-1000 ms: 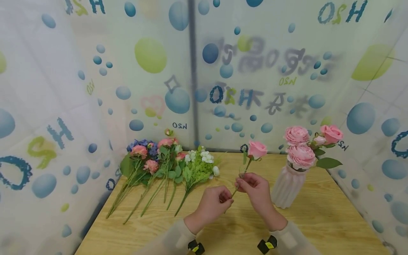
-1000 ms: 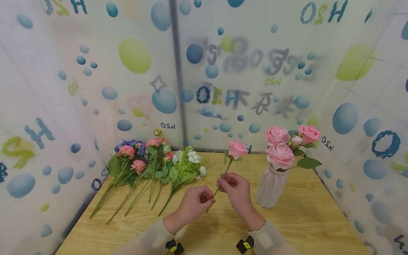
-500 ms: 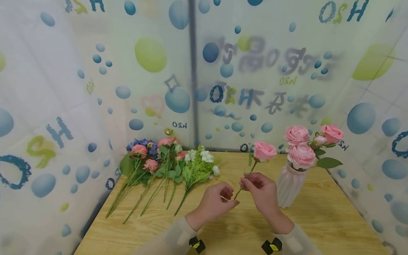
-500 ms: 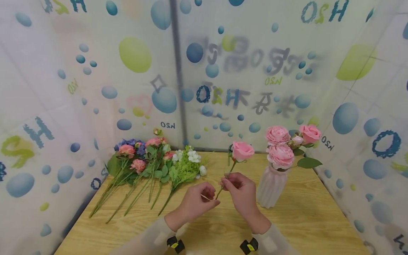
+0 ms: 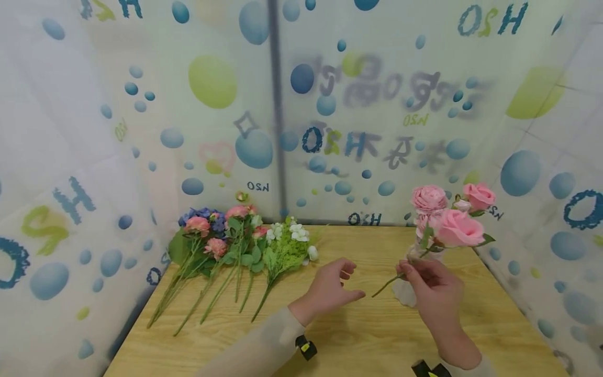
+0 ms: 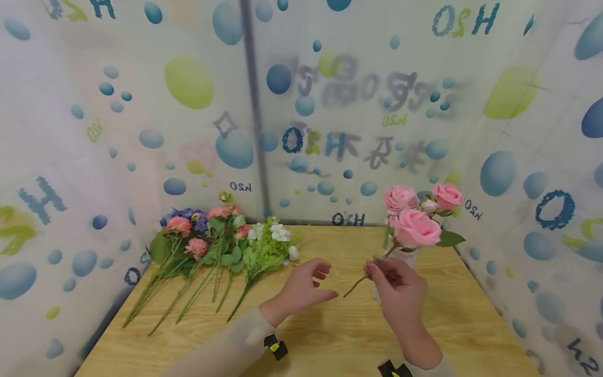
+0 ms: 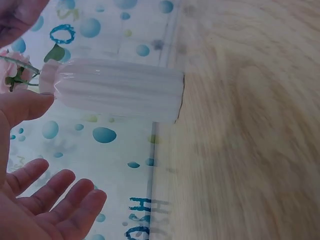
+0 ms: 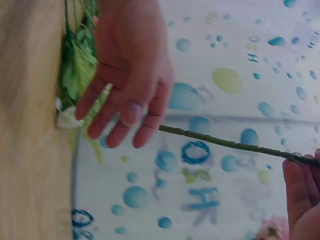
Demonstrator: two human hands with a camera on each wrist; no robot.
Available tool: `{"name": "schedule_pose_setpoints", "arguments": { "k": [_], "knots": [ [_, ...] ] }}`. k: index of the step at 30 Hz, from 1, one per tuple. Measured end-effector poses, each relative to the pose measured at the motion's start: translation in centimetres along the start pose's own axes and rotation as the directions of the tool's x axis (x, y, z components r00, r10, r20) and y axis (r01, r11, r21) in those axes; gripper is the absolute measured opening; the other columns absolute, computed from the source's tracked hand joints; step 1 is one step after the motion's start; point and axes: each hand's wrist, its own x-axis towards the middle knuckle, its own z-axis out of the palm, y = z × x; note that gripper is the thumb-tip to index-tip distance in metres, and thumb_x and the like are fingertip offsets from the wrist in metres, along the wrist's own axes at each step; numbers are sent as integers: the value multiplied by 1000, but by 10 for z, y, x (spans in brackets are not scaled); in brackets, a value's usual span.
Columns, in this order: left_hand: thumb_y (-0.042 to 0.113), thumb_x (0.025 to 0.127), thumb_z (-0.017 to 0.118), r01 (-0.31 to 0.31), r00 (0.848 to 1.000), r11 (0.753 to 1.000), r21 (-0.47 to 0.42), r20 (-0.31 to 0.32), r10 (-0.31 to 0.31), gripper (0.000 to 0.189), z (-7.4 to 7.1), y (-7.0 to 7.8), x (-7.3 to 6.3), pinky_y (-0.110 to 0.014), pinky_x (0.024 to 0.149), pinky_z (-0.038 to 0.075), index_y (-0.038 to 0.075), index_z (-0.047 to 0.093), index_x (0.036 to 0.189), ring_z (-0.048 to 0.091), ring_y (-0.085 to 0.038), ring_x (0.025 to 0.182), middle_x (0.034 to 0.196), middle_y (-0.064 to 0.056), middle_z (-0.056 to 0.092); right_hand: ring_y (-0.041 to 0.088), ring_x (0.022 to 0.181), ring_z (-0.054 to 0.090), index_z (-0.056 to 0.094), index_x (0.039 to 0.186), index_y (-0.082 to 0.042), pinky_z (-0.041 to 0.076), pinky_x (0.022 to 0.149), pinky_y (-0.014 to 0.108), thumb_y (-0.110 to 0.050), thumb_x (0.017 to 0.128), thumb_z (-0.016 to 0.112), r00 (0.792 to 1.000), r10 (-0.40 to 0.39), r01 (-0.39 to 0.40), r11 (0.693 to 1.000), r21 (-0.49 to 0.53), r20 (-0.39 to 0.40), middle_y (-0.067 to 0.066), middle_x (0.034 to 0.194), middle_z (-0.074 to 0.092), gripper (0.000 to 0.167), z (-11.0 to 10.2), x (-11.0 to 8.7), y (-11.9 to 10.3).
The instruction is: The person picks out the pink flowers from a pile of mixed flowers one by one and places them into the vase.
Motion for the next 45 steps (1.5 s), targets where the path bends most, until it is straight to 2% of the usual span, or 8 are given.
{"name": "schedule_pose_setpoints", "arguments": {
  "k": [6,13,18,23,28,32,38,45],
  "knots": [
    [60,70,71,41,999,998,-54,5,-41,65,18,3,23,-26,78,49,34,48,125,55,-10,102,116,15,52,22,67,68,57,83,24,54,62,26,25,74,61,987,-57,81,984,158,-151,22,80,68,10,-28,14,-8],
    [53,67,78,73,997,992,-99,10,-73,70,42,8,45,-28,81,49,29,49,127,55,-20,108,118,12,53,25,66,68,55,92,29,54,62,29,21,74,64,945,-52,104,984,148,-322,25,81,66,22,-45,28,-19],
    [47,67,81,87,996,993,-80,-15,-88,74,66,16,57,-28,83,49,28,48,130,54,-17,110,123,11,53,27,64,67,57,95,26,54,61,30,10,76,69,897,-47,87,994,72,-439,26,81,65,27,-60,36,-19],
    [48,65,81,132,991,983,-127,-8,-135,79,94,28,65,-29,82,49,30,44,133,53,-13,112,128,12,50,24,63,66,60,93,21,54,61,27,4,74,73,830,-6,45,997,55,-558,24,79,65,29,-77,49,-18],
    [50,63,82,121,990,984,-130,-57,-129,88,114,36,72,-31,86,48,28,40,138,50,-13,116,132,11,48,21,62,65,62,89,18,54,60,23,0,76,73,777,-82,74,996,-39,-624,20,77,62,25,-87,60,-15],
    [49,62,83,99,989,984,-148,-97,-114,91,123,38,79,-32,86,48,28,39,139,50,-11,117,133,13,46,19,63,66,64,89,16,54,61,22,-2,78,71,766,-128,68,991,-119,-630,18,76,63,23,-87,66,-11],
    [43,63,84,64,990,979,-196,-114,-87,79,132,39,87,-29,78,50,37,43,130,55,-2,101,119,20,53,17,65,66,66,90,11,53,62,21,-6,79,71,761,-137,2,978,-208,-634,15,77,63,21,-82,73,-6],
    [39,64,85,52,985,974,-221,-146,-86,73,135,40,87,-28,76,51,37,47,126,56,0,97,114,20,56,19,65,66,65,89,13,53,62,21,-4,77,73,757,-111,5,986,-164,-644,18,76,64,23,-75,77,5]
  ]
}}
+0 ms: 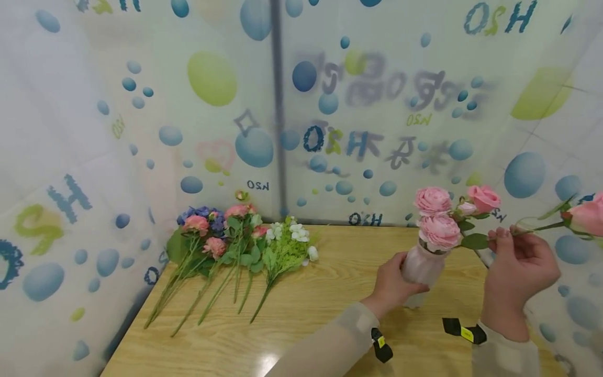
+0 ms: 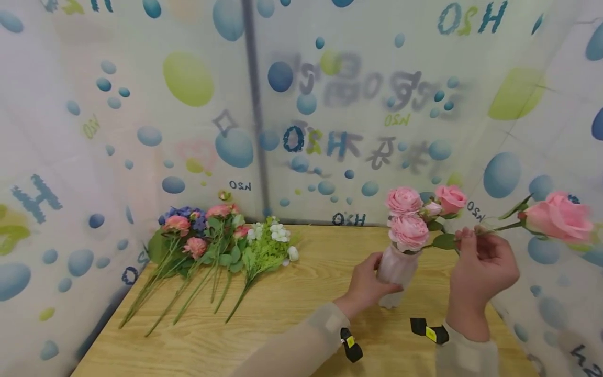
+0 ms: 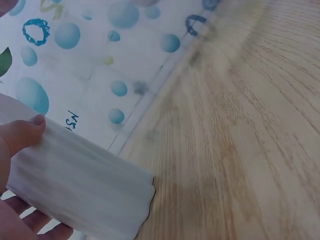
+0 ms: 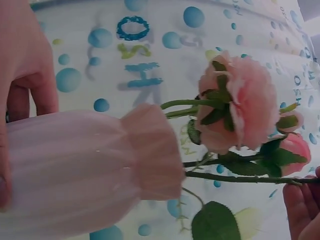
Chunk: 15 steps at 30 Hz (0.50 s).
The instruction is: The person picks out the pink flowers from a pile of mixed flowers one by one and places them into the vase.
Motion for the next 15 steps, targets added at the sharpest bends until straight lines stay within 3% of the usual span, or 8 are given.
{"name": "schedule_pose_setpoints", "arguments": {
  "k": [5,15],
  "knots": [
    [41,64,84,16,1000,1000,9,9,-17,73,1,-1,0,-28,76,51,38,46,126,56,1,97,115,21,55,15,66,67,67,90,9,53,61,20,-10,79,72,999,6,0,992,-123,51,13,77,67,22,2,-5,13],
    [42,64,83,33,999,999,27,12,-33,71,-2,1,0,-27,75,52,37,47,124,56,1,95,113,21,56,1,65,61,73,94,-2,48,62,11,-14,81,73,978,-46,118,927,-355,203,1,82,70,18,7,-24,19]
  ]
}}
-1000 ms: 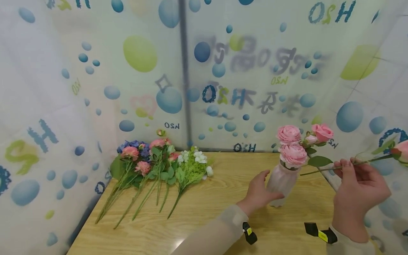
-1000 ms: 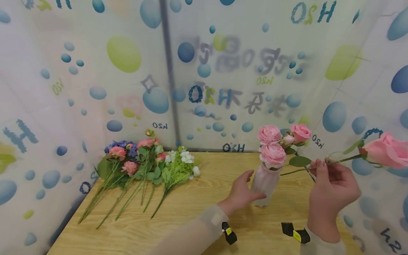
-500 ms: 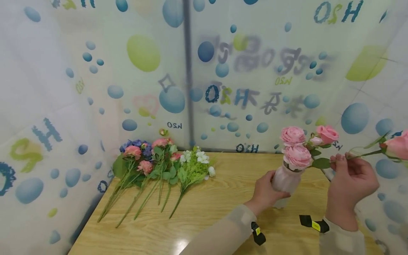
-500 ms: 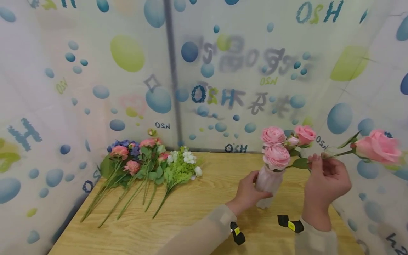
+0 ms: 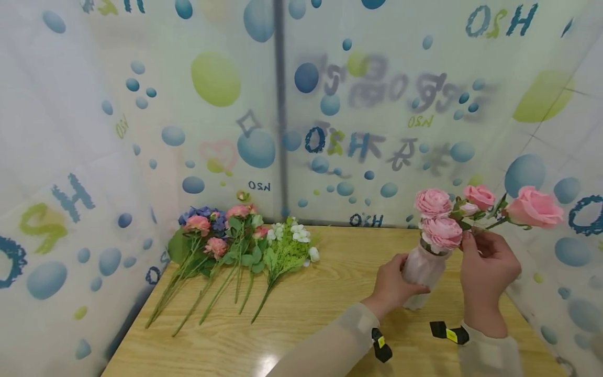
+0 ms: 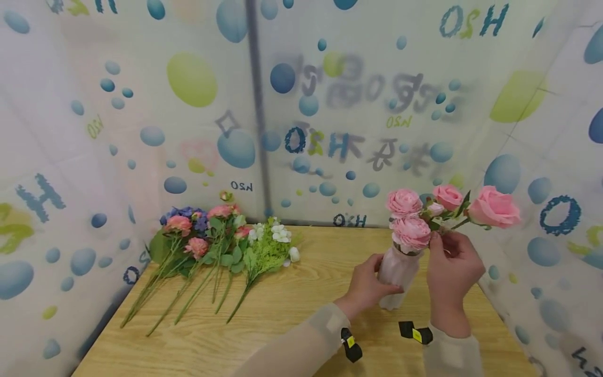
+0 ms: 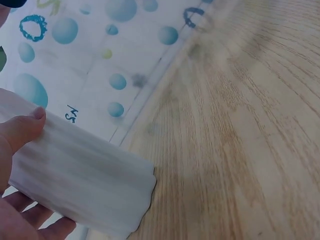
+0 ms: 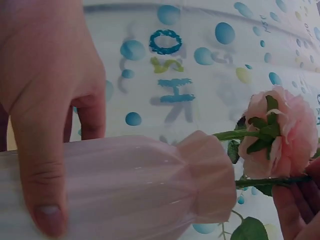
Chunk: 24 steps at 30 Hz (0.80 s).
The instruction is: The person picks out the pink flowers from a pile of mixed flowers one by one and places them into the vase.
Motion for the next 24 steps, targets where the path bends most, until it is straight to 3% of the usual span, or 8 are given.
{"name": "schedule_pose_setpoints", "arguments": {
  "k": [6,14,24],
  "knots": [
    [43,63,84,10,1000,1000,10,-8,-10,69,-1,1,0,-27,74,52,37,49,122,56,1,93,112,21,56,-2,68,59,74,96,-10,45,61,8,-24,81,73,998,-14,21,994,-110,65,-8,83,69,20,2,-6,13],
    [44,63,83,5,1000,1000,13,-9,-5,70,-2,1,-1,-26,73,52,36,48,122,56,1,93,113,20,56,-17,66,47,73,98,-6,36,57,3,-27,83,68,981,-5,62,955,-289,192,12,85,70,26,2,-10,17],
    [42,62,84,30,1000,1000,-1,-6,-30,69,-2,3,-2,-28,74,52,36,49,121,56,0,93,112,20,56,-20,66,44,70,106,-6,35,55,2,-31,87,63,973,1,75,944,-320,232,14,86,70,33,-3,-5,9]
  ]
}}
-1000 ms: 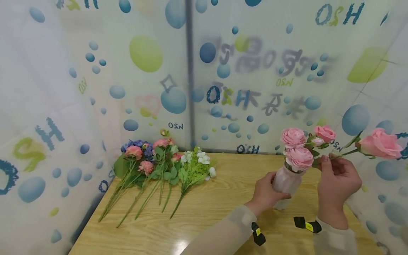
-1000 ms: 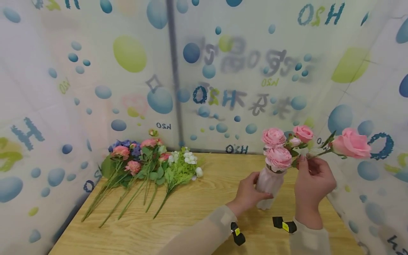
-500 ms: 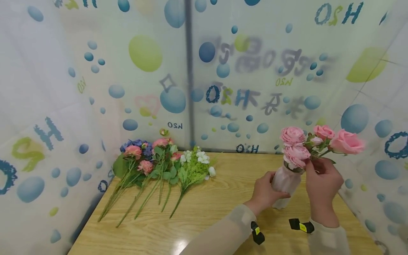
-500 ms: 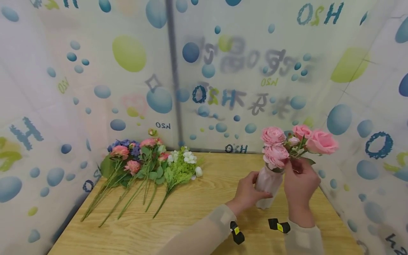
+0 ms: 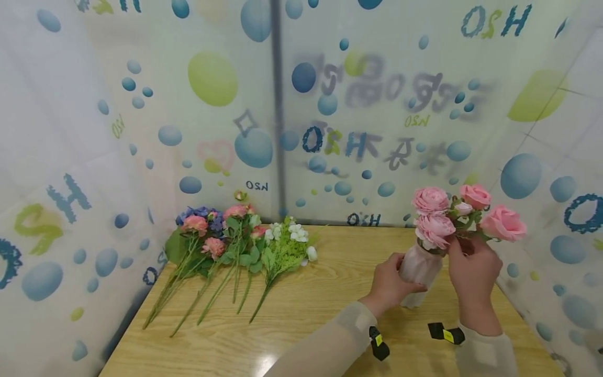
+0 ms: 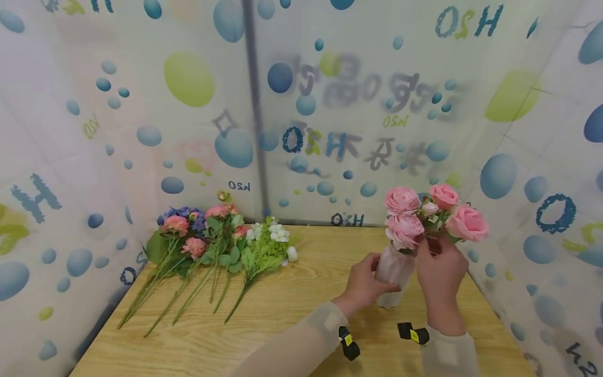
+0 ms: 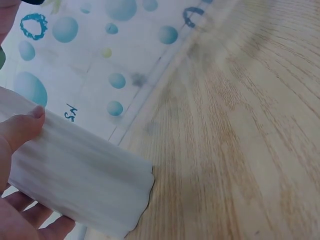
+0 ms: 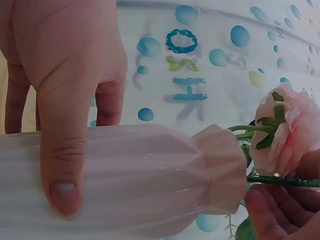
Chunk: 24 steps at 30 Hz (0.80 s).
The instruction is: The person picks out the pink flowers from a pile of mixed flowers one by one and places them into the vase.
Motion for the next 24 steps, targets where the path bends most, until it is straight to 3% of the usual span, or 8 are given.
{"name": "schedule_pose_setpoints", "arguments": {
  "k": [6,11,16,20,24],
  "knots": [
    [42,62,84,1,1000,1000,1,4,-1,69,-1,1,0,-27,74,52,35,49,121,56,0,93,111,20,57,-18,67,49,67,115,-10,39,59,2,-37,92,56,995,98,-98,995,23,21,12,95,70,37,-5,0,-4],
    [42,61,85,-4,1000,1000,-6,4,4,69,-2,1,0,-27,74,52,35,50,120,56,0,94,111,19,57,5,62,52,71,104,-9,38,52,12,-36,93,54,997,63,-60,996,-59,40,11,80,68,34,-4,1,0],
    [43,61,84,-12,1000,1000,2,1,12,69,-1,0,0,-25,73,51,34,50,121,56,0,94,112,19,57,27,69,54,70,94,-1,40,55,34,-25,89,56,983,16,15,986,-164,185,17,82,65,28,-3,0,4],
    [44,62,84,-9,1000,1000,5,-1,9,69,0,0,0,-26,73,52,34,50,121,56,0,94,112,19,57,33,78,56,66,96,0,43,63,44,-22,86,60,961,14,35,984,-175,275,19,94,63,26,-3,-1,5],
    [44,62,84,2,1000,1000,1,2,-2,67,-1,0,0,-26,73,52,35,51,120,56,0,94,112,19,57,30,80,55,64,98,-2,43,64,42,-27,86,61,953,48,3,986,-168,299,16,95,62,28,-2,-4,5]
  ]
}}
